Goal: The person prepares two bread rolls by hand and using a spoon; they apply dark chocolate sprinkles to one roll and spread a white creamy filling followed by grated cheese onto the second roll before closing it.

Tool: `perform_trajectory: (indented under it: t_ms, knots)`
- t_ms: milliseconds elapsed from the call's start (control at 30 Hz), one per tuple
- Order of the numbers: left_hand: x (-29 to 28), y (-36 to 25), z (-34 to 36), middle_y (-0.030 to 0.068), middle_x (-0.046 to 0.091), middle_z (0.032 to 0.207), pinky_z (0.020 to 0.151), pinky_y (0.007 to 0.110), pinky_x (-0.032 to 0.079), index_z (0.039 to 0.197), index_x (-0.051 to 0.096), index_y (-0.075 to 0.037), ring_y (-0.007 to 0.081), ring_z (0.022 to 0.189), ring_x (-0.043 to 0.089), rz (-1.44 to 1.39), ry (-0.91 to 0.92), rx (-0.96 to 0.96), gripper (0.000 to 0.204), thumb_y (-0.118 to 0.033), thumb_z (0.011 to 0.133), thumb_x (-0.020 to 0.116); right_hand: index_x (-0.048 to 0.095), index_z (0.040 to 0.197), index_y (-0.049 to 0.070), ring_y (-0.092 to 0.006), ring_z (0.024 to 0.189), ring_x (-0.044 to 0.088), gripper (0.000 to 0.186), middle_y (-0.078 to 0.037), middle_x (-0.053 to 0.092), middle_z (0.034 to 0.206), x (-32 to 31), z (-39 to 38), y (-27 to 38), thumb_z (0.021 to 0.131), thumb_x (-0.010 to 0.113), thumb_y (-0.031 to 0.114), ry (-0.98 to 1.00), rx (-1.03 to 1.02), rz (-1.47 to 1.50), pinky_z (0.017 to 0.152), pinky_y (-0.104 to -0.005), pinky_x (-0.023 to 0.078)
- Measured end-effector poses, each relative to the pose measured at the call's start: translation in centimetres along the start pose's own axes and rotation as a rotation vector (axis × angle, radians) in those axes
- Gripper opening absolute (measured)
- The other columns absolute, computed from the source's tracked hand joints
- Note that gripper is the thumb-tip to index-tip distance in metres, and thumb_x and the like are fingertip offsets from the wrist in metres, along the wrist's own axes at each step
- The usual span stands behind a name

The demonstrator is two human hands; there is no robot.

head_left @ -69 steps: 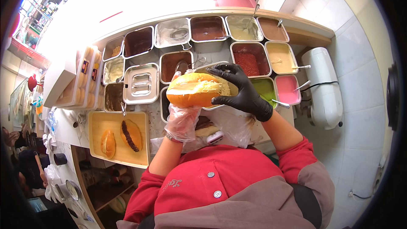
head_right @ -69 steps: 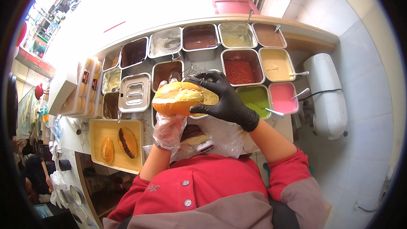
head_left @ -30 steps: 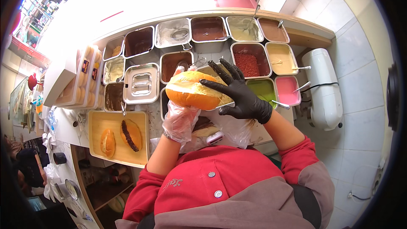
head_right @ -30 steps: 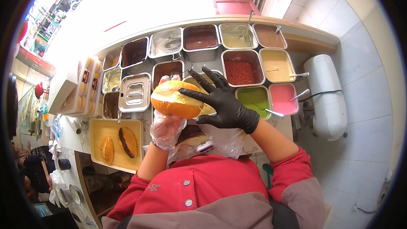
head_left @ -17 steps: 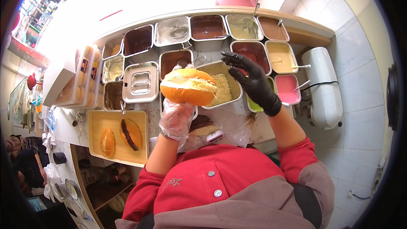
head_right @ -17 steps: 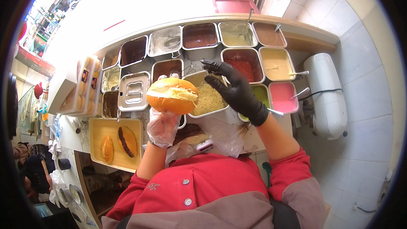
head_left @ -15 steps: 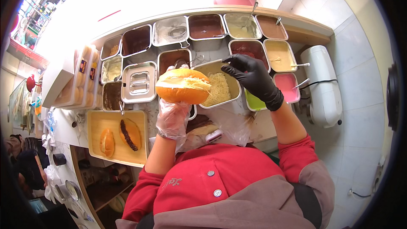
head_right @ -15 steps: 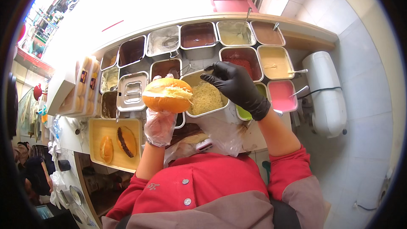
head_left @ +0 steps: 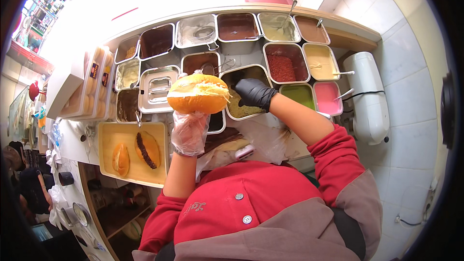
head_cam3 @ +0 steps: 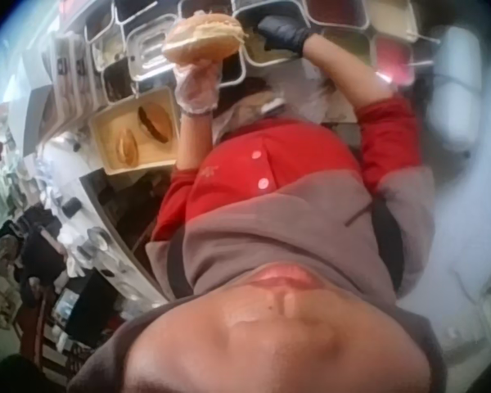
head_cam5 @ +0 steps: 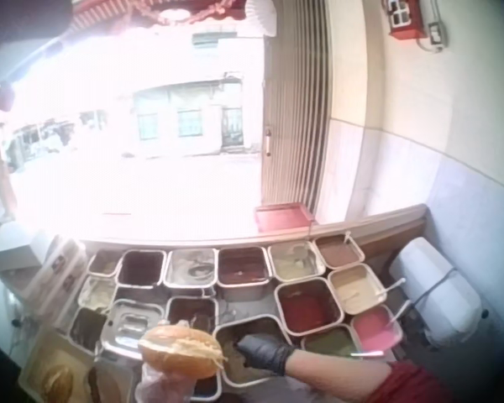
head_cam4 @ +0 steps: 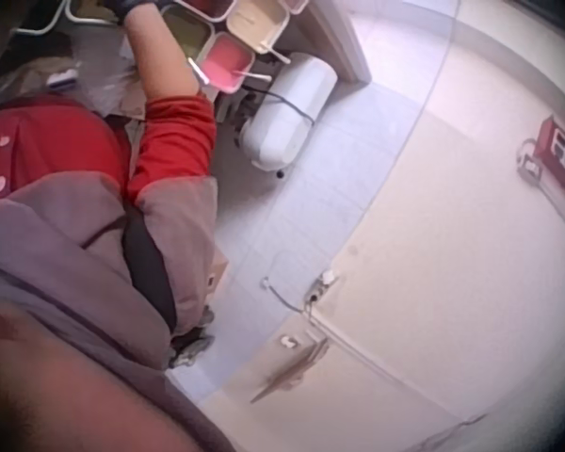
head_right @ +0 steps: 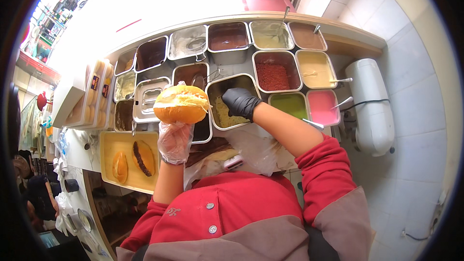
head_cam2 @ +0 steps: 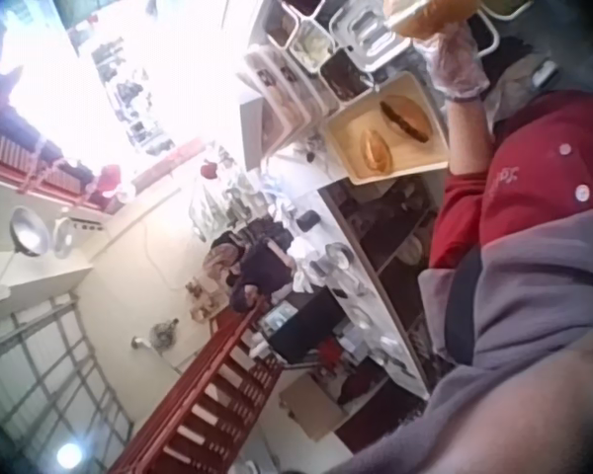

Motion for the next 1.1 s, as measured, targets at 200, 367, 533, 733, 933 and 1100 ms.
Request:
perform_trajectory:
  t_ms: [200,367,533,733,933,1100]
  knots:
    - [-0.6,-0.3,-0.4,0.0189,0.046,0.133,0.101,0.046,0.044,0.138,0.033,0.000,0.0328,0.121,0.049,0.003,-0.029,0.014,0.070,0.015,0.073,0.055,0.069,0.081,0.004,-0.0363,0.082,0.065,0.038,-0.018,0.067,0.086,1.3,0.2,-0.8,0.061,0.083,0.033,0.047,0.022,0.019,0.073,-0.0411,0.053]
    - [-1.5,-0.1,-0.8,0.0187,0.049,0.129,0.098,0.045,0.046,0.134,0.037,0.003,0.0324,0.117,0.052,-0.073,-0.088,-0.004,0.065,0.015,0.073,0.055,0.068,0.086,0.005,-0.0353,0.085,0.065,0.040,-0.017,0.067,0.088,0.9,0.0,-0.9,0.062,0.083,0.034,0.070,0.098,0.010,0.075,-0.0415,0.053]
    - [-0.8,0.0,-0.7,0.0183,0.050,0.128,0.098,0.045,0.046,0.133,0.038,0.003,0.0319,0.116,0.053,-0.091,-0.067,-0.004,0.064,0.014,0.073,0.056,0.068,0.091,0.007,-0.0349,0.085,0.065,0.042,-0.016,0.067,0.088,1.7,-0.2,-1.1,0.062,0.082,0.033,-0.001,0.021,0.033,0.074,-0.0417,0.053]
    - [0.4,-0.4,-0.1,0.0164,0.043,0.136,0.101,0.046,0.044,0.141,0.030,-0.005,0.0313,0.122,0.048,0.021,0.000,0.032,0.077,0.015,0.072,0.057,0.067,0.095,0.009,-0.0342,0.085,0.065,0.040,-0.016,0.067,0.090,1.2,-0.1,0.2,0.062,0.080,0.028,0.060,0.035,-0.006,0.074,-0.0415,0.053]
    - [0.6,-0.5,0.2,0.0114,0.029,0.147,0.105,0.046,0.040,0.145,0.021,-0.025,0.0288,0.130,0.039,0.082,-0.019,0.037,0.100,0.008,0.067,0.074,0.069,0.100,0.010,-0.0332,0.088,0.064,0.039,-0.015,0.068,0.095,-0.5,-0.8,-0.8,0.064,0.077,0.022,0.091,-0.048,0.163,0.078,-0.0393,0.052]
    - [0.9,-0.4,0.4,0.0123,0.030,0.146,0.105,0.046,0.040,0.145,0.022,-0.024,0.0297,0.130,0.039,0.006,0.066,0.032,0.100,0.007,0.066,0.075,0.068,0.102,0.008,-0.0330,0.091,0.064,0.046,-0.015,0.068,0.095,-0.7,-1.2,-0.9,0.063,0.080,0.029,0.009,0.004,0.180,0.081,-0.0397,0.051]
Point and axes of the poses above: each hand's wrist, its own z-axis towards the middle knuckle, its own x-axis out of the palm, y = z × x, the point moved 10 cm from there along z, towards the middle knuckle
